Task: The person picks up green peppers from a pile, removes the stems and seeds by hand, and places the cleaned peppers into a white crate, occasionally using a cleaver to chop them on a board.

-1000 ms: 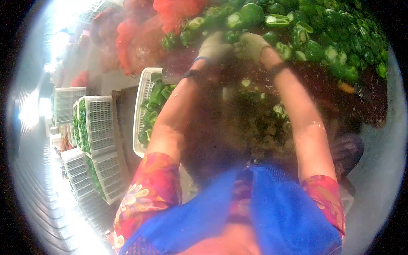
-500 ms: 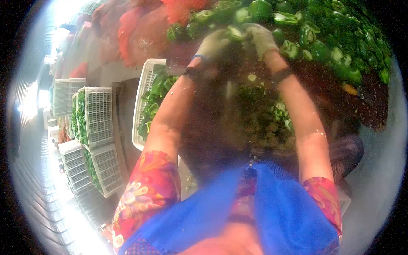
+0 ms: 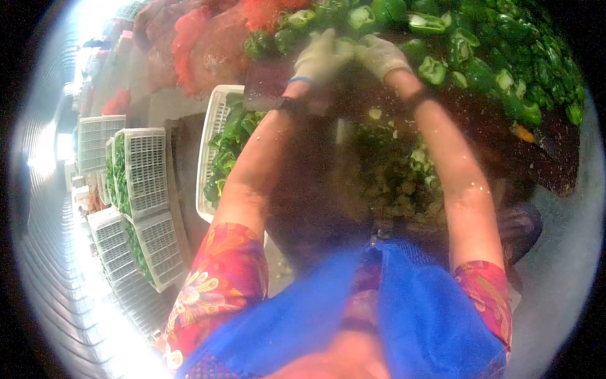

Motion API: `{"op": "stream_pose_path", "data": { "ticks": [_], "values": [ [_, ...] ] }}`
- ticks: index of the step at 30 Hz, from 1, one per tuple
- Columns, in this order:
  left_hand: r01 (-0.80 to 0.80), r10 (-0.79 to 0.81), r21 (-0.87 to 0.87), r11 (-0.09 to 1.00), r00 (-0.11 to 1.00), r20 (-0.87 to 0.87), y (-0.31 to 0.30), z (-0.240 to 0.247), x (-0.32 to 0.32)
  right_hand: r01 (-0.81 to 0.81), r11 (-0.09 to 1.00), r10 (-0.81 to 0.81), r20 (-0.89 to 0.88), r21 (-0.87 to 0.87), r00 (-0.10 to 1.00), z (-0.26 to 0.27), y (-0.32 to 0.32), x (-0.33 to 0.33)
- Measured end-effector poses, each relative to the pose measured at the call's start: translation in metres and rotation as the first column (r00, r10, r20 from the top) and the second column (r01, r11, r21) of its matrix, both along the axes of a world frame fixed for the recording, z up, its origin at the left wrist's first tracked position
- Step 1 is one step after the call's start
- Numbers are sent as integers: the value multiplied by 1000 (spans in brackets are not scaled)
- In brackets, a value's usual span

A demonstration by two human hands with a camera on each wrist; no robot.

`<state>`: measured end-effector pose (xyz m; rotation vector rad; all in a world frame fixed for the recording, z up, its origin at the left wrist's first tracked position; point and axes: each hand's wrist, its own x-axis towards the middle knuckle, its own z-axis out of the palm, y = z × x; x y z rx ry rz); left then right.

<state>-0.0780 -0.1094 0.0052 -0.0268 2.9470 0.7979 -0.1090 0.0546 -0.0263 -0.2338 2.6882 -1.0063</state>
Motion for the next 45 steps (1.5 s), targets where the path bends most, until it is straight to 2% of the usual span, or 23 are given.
{"op": "stream_pose_path", "data": {
  "ticks": [6,8,10,11,13,15,16,18,19,20,21,24,26,28,29,33,34,35,36,38,39,41,45],
  "values": [
    [-38,51,-92,995,989,137,14,0,-10,-128,973,149,-98,193,984,24,-4,11],
    [-83,92,-89,993,990,108,9,-28,-21,-130,990,133,-49,61,990,21,-5,13],
    [113,-100,-325,939,993,57,-1,-56,-36,-129,989,129,0,-68,992,12,-4,8],
    [108,-93,-322,941,994,60,-2,-59,-40,-143,984,141,-21,-106,990,0,-2,2],
    [354,-278,-311,882,924,264,0,-38,-40,-162,976,159,-33,-143,987,-12,4,-8],
    [407,-335,-253,878,899,284,-9,-48,-53,-356,831,510,-327,428,796,-20,11,-15],
    [462,-399,-200,864,870,289,-9,-46,-56,-361,829,514,-323,428,795,-32,14,-20],
    [369,-301,-176,913,899,319,1,-35,-56,-267,964,248,-316,-16,916,-52,16,-25],
    [313,-238,-224,923,921,307,5,-29,-54,-264,964,244,-322,-17,915,-30,12,-17],
    [256,-175,-268,929,940,292,10,-22,-49,52,911,3,134,-408,991,-8,8,-5],
    [257,-178,-272,927,942,285,15,-11,-38,475,680,-55,608,-559,792,10,6,4],
    [3,-43,148,989,962,268,10,-11,-34,380,737,-57,509,-559,859,4,8,9],
    [250,-248,73,966,968,-27,-5,-71,-39,320,733,-45,426,-601,903,-15,9,7],
    [143,-133,231,962,989,-56,17,-21,3,189,745,-6,277,-639,961,-34,11,11],
    [35,-7,389,920,997,-74,28,5,22,280,730,-32,378,-624,925,-5,17,29],
    [-4,-4,463,886,1000,16,36,29,37,434,572,-94,471,-696,877,8,33,53],
    [-58,-1,505,861,993,116,40,29,43,167,674,-140,98,-719,985,-3,37,60],
    [-116,-4,540,834,976,216,43,29,47,-86,774,-130,-291,-627,948,-12,42,66],
    [-114,-9,540,834,976,220,43,23,46,-80,776,-135,-287,-626,948,-5,43,73],
    [-154,-153,633,758,903,402,42,6,45,226,537,-90,211,-813,973,25,46,85],
    [-156,-157,635,756,899,408,45,18,54,233,540,-94,217,-809,972,38,54,88],
    [64,-233,516,854,935,269,50,59,80,78,729,271,391,-680,879,57,68,91],
    [168,-264,560,811,960,94,57,60,102,88,516,292,272,-852,917,36,87,103]
  ]
}}
